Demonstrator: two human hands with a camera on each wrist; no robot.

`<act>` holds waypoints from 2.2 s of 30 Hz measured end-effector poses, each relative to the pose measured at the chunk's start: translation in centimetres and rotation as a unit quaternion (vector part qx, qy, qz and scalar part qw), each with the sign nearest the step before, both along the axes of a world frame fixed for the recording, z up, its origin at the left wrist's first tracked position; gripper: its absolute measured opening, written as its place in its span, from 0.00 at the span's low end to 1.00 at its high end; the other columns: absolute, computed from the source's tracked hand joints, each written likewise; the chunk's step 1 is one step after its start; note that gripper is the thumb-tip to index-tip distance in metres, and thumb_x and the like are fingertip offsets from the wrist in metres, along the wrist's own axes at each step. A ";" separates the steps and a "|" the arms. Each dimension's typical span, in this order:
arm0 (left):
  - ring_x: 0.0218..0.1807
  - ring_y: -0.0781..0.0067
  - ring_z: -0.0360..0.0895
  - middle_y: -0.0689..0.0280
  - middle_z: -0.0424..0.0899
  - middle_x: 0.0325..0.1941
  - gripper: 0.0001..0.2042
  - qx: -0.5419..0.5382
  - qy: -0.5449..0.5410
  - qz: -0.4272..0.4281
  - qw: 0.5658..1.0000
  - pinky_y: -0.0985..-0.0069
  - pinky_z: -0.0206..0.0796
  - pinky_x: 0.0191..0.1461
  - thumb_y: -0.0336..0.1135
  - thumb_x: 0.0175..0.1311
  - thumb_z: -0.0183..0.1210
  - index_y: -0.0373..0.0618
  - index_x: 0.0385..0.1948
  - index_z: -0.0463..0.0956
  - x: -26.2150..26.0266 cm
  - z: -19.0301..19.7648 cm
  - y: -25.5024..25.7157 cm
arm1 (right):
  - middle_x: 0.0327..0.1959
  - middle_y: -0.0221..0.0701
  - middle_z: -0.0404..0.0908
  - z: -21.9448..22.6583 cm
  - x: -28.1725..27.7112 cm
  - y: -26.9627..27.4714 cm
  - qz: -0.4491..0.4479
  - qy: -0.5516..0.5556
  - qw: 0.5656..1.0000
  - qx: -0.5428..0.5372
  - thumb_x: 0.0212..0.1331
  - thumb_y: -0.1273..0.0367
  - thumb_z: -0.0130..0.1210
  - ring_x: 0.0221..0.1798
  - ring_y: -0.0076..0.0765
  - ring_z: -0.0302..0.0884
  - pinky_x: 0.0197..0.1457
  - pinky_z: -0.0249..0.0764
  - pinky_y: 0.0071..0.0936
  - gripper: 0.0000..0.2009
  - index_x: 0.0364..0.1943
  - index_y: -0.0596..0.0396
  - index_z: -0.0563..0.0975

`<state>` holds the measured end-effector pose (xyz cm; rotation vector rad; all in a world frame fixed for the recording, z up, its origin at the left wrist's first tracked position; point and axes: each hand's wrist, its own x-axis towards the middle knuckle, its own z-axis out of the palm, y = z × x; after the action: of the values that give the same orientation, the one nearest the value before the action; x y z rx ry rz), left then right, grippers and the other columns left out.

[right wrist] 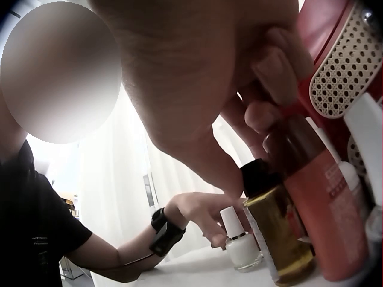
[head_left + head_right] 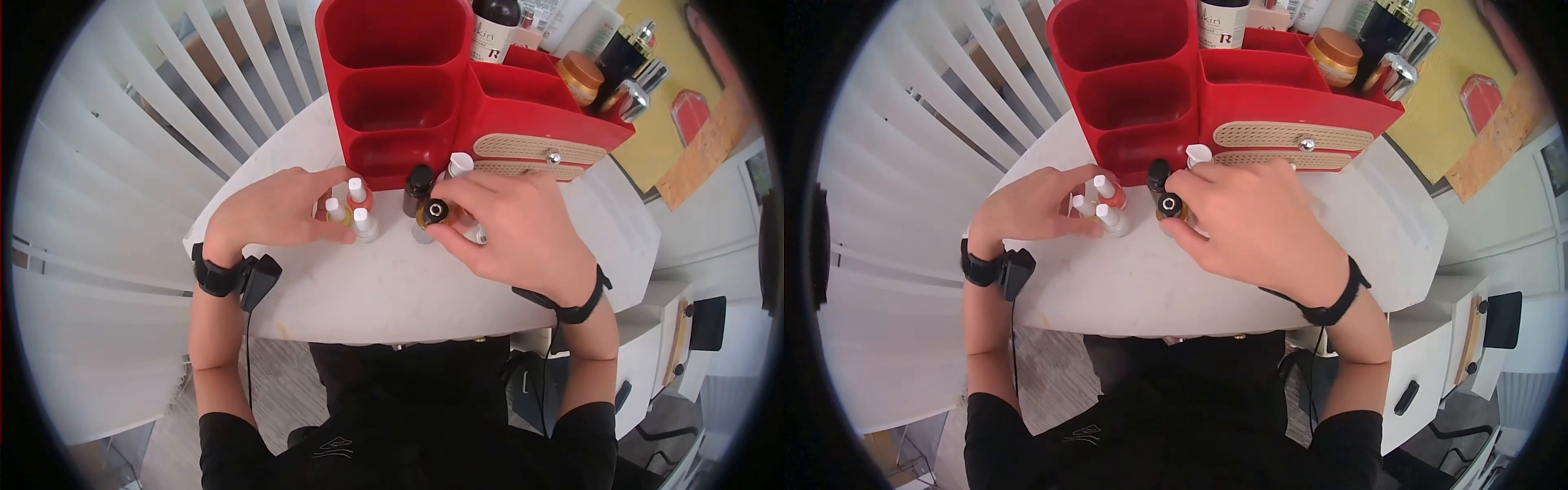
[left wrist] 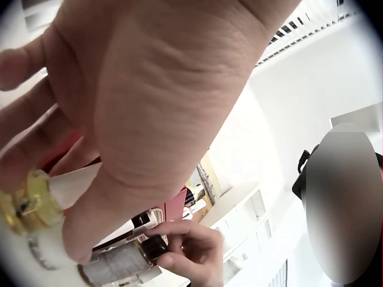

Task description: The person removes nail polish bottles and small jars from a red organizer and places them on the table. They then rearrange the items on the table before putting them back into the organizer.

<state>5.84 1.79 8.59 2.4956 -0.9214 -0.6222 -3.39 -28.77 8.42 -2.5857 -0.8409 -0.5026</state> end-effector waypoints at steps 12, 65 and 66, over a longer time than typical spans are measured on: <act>0.44 0.50 0.87 0.62 0.87 0.52 0.34 -0.087 -0.245 0.018 0.965 0.59 0.79 0.49 0.57 0.57 0.81 0.51 0.62 0.82 -2.6 -0.2 -0.8 | 0.27 0.24 0.76 -1.5 1.4 2.8 0.047 -0.134 0.990 0.025 0.56 0.66 0.78 0.30 0.32 0.77 0.31 0.72 0.33 0.16 0.49 0.48 0.89; 0.64 0.49 0.77 0.56 0.80 0.72 0.22 -0.299 -0.301 -0.129 0.896 0.57 0.70 0.68 0.35 0.50 0.76 0.50 0.51 0.87 -3.3 -2.9 -3.5 | 0.22 0.24 0.78 -1.1 1.6 -1.7 -0.064 -0.001 0.994 0.090 0.61 0.68 0.74 0.25 0.34 0.82 0.29 0.73 0.32 0.13 0.48 0.46 0.84; 0.62 0.50 0.78 0.57 0.81 0.71 0.22 -0.301 -0.308 -0.123 0.894 0.57 0.71 0.67 0.34 0.49 0.76 0.50 0.50 0.87 -3.3 -2.9 -3.5 | 0.22 0.24 0.78 -0.4 1.2 -1.9 -0.056 0.023 0.993 0.103 0.61 0.68 0.74 0.25 0.33 0.82 0.29 0.74 0.32 0.12 0.46 0.46 0.84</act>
<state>2.57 -1.71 5.65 2.0124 -1.4053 0.3949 -2.16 -30.63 8.02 -2.4523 -0.5972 -0.5301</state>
